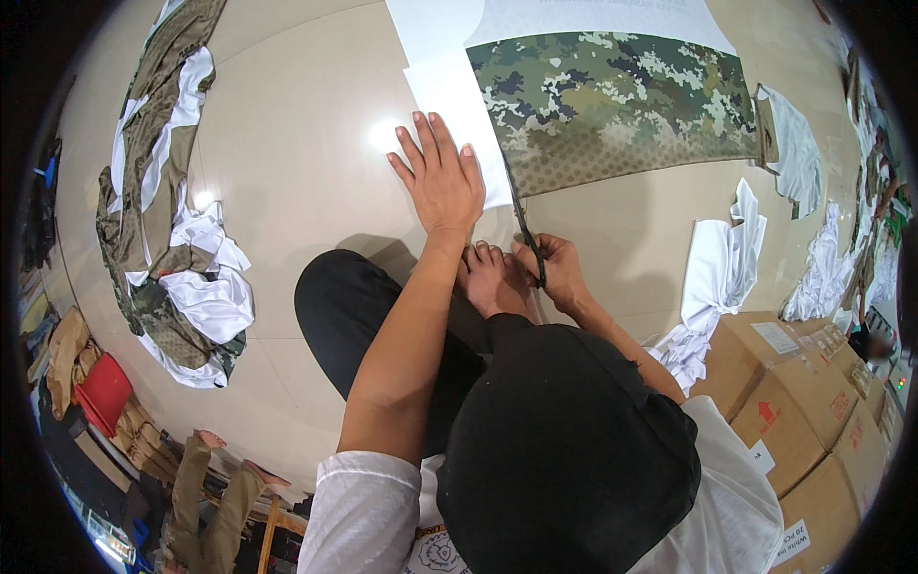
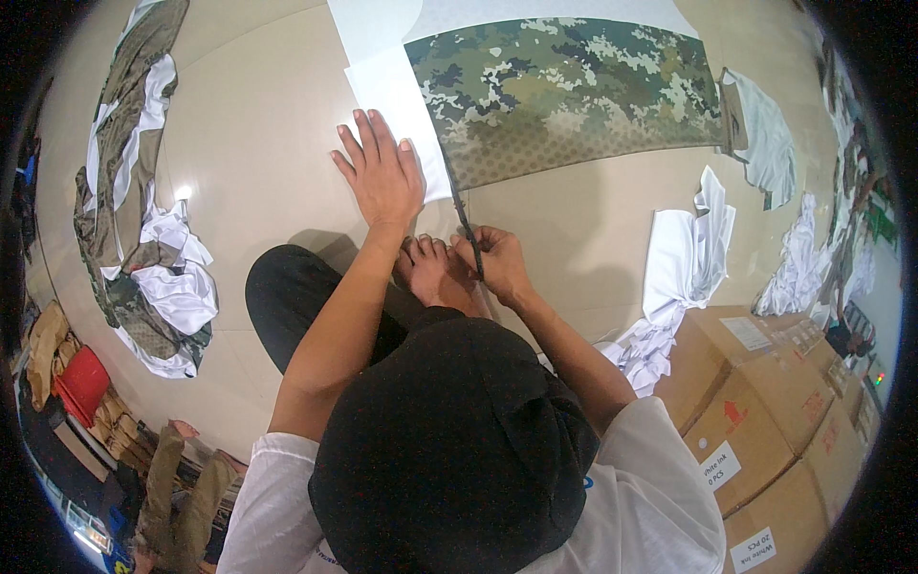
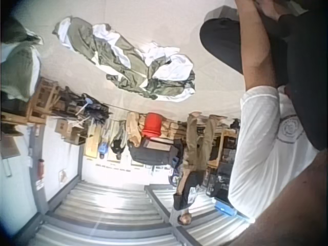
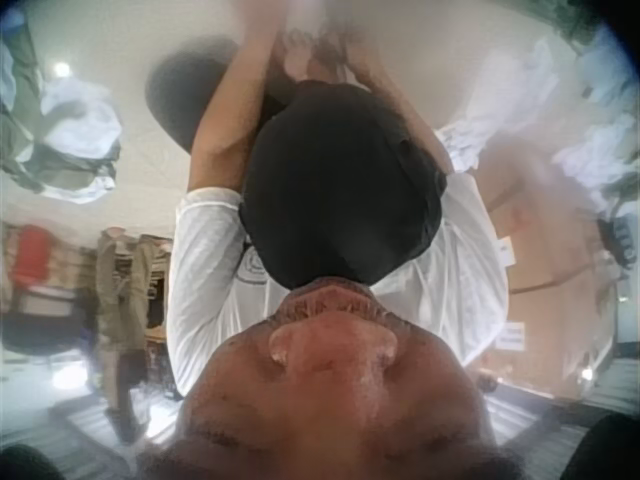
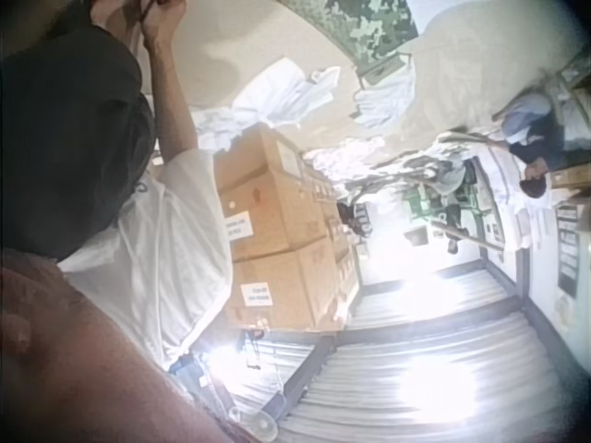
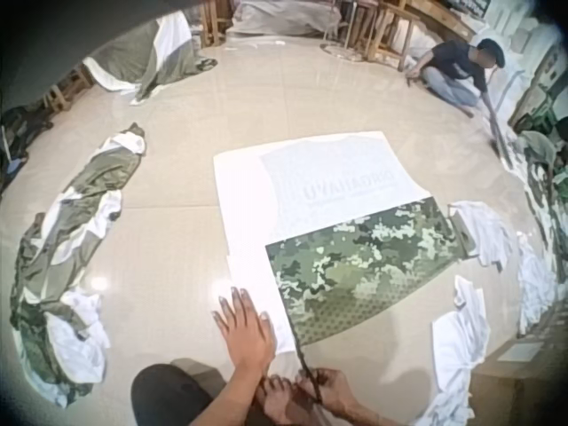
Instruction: The person sits on the floor and uses scissors to cut a white t-shirt that is laid over a camouflage fabric template. They trim the edges of the shirt to match the template shape, then lift and unfold the cut shirt to inspect the result.
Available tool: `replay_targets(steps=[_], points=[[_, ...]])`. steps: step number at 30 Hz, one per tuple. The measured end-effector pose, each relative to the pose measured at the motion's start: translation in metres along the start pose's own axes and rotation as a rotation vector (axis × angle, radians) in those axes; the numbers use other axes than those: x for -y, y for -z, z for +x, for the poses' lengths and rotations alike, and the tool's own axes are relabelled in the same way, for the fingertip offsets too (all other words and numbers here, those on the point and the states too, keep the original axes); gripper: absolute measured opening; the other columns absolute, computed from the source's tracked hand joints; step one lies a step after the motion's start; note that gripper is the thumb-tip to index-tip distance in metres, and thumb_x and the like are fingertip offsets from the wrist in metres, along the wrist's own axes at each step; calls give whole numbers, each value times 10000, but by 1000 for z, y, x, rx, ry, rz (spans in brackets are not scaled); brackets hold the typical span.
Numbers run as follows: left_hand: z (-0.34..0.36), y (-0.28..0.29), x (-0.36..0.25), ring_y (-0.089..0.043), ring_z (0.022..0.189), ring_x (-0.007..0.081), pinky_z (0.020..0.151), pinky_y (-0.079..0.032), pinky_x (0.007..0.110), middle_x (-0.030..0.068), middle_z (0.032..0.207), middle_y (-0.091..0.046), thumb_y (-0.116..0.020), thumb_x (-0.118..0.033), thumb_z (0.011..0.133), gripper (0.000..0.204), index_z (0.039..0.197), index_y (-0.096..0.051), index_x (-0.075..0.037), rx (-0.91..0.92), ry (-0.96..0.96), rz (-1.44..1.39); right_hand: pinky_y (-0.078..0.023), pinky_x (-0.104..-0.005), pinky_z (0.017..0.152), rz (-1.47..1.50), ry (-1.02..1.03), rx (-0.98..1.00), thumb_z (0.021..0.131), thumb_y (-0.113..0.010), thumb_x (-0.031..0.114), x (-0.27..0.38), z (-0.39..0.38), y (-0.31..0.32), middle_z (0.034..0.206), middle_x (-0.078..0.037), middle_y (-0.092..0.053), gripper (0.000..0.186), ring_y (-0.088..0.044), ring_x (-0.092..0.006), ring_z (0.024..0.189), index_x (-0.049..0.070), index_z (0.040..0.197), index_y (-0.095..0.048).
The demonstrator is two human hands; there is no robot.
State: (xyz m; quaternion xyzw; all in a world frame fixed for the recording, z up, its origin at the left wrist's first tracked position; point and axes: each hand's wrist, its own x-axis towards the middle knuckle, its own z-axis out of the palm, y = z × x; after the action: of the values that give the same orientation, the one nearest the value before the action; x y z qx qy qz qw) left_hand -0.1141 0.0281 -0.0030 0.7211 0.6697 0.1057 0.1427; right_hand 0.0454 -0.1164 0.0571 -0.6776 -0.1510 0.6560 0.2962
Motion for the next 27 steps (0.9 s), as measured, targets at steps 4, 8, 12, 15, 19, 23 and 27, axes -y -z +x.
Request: replay_targets(steps=[4,8,12,15,19,23,27], points=[[0,1,0,-85,1682,488,1333,-21,678,209,1822,-199,-396,-393,1139,722,1743,-247,-26,5,0,0,-465,-261,522,-5,5,8,976,-841,278,-1,0,0,784,-62,-732,336,-603,-79,598,21,833,-678],[-1,-1,1,-87,1681,488,1333,-22,679,208,1823,-198,-400,-392,1138,724,1745,-244,-29,-1,-5,16,-468,-270,524,-54,17,5,978,-833,288,-4,1,1,782,-69,-734,347,-604,-88,595,24,822,-670],[0,0,1,-88,1681,491,1331,-20,681,207,1824,-195,-407,-393,1135,729,1745,-243,-29,4,-1,0,-459,-275,529,-48,16,1,975,-835,322,3,2,-2,756,-67,-717,372,-594,-95,585,28,821,-666],[0,0,0,-88,1680,493,1330,-19,682,208,1824,-195,-412,-396,1131,735,1745,-243,-29,6,0,6,-438,-274,530,-5,28,19,971,-841,349,10,9,-3,720,-44,-677,393,-582,-96,580,39,820,-653],[0,-1,1,-90,1680,493,1330,-20,682,206,1824,-196,-417,-399,1127,741,1746,-243,-30,1,0,1,-411,-270,530,3,44,18,973,-843,365,21,16,-8,685,-10,-616,409,-567,-94,575,59,810,-627],[0,1,0,-90,1680,490,1331,-19,679,198,1827,-198,-421,-397,1125,740,1746,-244,-36,10,7,-16,-410,-262,532,3,67,16,972,-843,374,25,25,-10,683,0,-604,412,-566,-90,570,69,806,-621],[0,1,0,-85,1682,487,1333,-18,676,193,1829,-195,-422,-396,1124,739,1747,-244,-41,12,11,-16,-416,-252,535,-3,67,5,963,-856,379,28,29,-13,690,12,-604,409,-570,-80,572,74,813,-627]])
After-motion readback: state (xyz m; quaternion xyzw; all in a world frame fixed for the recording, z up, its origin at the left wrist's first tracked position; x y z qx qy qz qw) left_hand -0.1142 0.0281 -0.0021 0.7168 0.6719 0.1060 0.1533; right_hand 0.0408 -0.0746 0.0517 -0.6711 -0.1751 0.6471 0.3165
